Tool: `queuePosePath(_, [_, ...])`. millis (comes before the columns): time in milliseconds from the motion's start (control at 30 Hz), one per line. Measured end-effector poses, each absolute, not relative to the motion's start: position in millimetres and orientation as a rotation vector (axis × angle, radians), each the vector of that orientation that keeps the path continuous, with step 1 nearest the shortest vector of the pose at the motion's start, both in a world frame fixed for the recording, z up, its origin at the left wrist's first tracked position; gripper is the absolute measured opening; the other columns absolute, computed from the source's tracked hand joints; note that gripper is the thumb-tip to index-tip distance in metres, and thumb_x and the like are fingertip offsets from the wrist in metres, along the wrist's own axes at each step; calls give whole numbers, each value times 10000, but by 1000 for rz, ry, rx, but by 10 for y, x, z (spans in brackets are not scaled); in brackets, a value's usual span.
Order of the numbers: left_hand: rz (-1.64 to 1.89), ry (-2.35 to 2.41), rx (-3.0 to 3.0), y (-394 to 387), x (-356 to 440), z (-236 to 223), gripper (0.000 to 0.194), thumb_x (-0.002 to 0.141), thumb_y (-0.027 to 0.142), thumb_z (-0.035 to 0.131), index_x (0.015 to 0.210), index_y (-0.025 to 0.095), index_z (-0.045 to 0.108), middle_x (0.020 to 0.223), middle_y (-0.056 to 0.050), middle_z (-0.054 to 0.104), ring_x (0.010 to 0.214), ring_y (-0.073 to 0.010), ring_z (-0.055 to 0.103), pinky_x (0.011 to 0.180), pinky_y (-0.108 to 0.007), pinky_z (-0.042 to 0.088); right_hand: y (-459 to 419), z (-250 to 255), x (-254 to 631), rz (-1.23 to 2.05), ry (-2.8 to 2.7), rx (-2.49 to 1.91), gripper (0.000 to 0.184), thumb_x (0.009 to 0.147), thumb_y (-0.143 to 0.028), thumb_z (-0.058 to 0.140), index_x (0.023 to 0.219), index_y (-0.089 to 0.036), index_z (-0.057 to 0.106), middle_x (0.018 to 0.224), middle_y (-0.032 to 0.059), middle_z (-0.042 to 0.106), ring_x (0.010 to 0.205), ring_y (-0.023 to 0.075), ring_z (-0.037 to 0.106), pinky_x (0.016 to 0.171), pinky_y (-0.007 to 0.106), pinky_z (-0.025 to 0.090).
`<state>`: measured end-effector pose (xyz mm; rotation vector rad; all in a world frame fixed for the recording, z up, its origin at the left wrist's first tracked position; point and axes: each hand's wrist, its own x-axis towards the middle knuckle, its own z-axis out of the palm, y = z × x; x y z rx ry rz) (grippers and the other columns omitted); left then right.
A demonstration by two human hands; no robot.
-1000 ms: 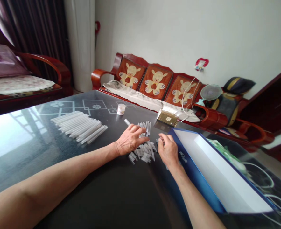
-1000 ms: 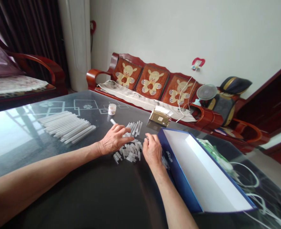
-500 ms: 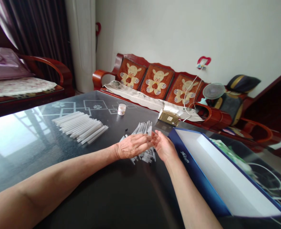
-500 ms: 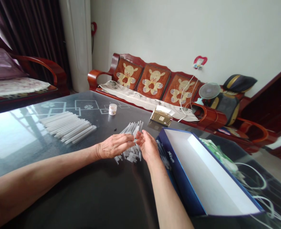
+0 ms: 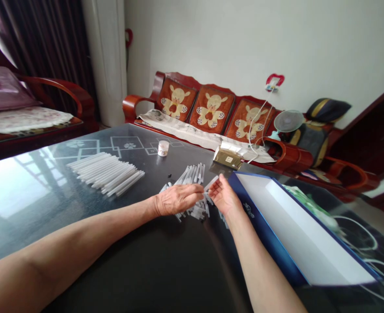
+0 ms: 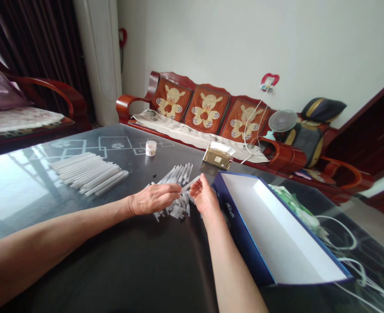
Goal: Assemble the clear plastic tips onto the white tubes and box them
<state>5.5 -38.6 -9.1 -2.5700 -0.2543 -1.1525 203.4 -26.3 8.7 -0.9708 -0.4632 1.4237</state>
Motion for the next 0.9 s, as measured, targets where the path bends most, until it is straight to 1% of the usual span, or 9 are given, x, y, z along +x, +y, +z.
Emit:
queuePosePath(200, [-1186, -247, -2583, -405, 71, -85, 218, 896, 100, 393, 1070, 131, 521, 1113, -136, 602, 988, -160, 608, 818, -263, 538, -239, 75, 2040, 1327, -442, -967, 153, 838, -205, 614, 700, -156, 571, 539, -38, 610, 438, 59, 556, 401, 151, 471])
queuePosePath(333, [-1205, -346, -2563, -358, 51, -78, 205, 893, 119, 392, 1044, 137, 530, 1049, -114, 616, 923, -146, 605, 779, -251, 522, -253, 67, 2044, 1289, -460, -958, 111, 773, -179, 677, 720, -156, 583, 557, -33, 627, 459, 63, 577, 425, 147, 485])
queuePosePath(467, [-1165, -604, -2417, -212, -36, -111, 177, 908, 166, 406, 989, 155, 563, 890, -65, 635, 805, -143, 584, 743, -273, 483, -284, 34, 2020, 1201, -538, -951, 214, 649, -210, 783, 754, -159, 604, 607, -23, 660, 538, 83, 628, 469, 150, 504])
queuePosePath(533, [-1104, -761, -2315, -152, -72, -122, 178, 919, 212, 414, 944, 160, 582, 783, -47, 619, 730, -150, 559, 708, -289, 451, -308, 18, 1971, 1173, -615, -941, 273, 595, -232, 815, 765, -161, 614, 630, -16, 673, 581, 98, 647, 499, 163, 517])
queuePosePath(600, [-1046, -854, -2249, -129, -80, -119, 209, 931, 251, 407, 924, 161, 595, 721, -38, 595, 688, -152, 536, 696, -298, 422, -341, 8, 1895, 1139, -705, -952, 313, 567, -270, 828, 778, -161, 624, 650, -12, 681, 607, 110, 653, 516, 174, 519])
queuePosePath(667, [-999, -869, -2224, -144, -60, -104, 230, 940, 273, 399, 927, 166, 602, 705, -32, 583, 672, -149, 521, 696, -300, 402, -380, 6, 1804, 1074, -797, -999, 325, 571, -321, 822, 779, -160, 632, 650, -12, 681, 603, 111, 645, 505, 174, 504])
queuePosePath(767, [-960, -855, -2223, -195, -12, -80, 235, 946, 275, 395, 924, 177, 607, 699, -21, 571, 652, -144, 503, 676, -291, 387, -432, 3, 1689, 977, -950, -1089, 321, 618, -401, 784, 772, -159, 640, 645, -7, 682, 574, 107, 623, 466, 168, 463])
queuePosePath(900, [-961, -894, -2245, -225, 5, -86, 240, 950, 274, 389, 936, 179, 608, 727, -26, 569, 672, -141, 511, 649, -267, 394, -460, -13, 1635, 961, -1050, -1140, 334, 641, -461, 753, 752, -166, 641, 642, -4, 685, 562, 116, 616, 447, 178, 437])
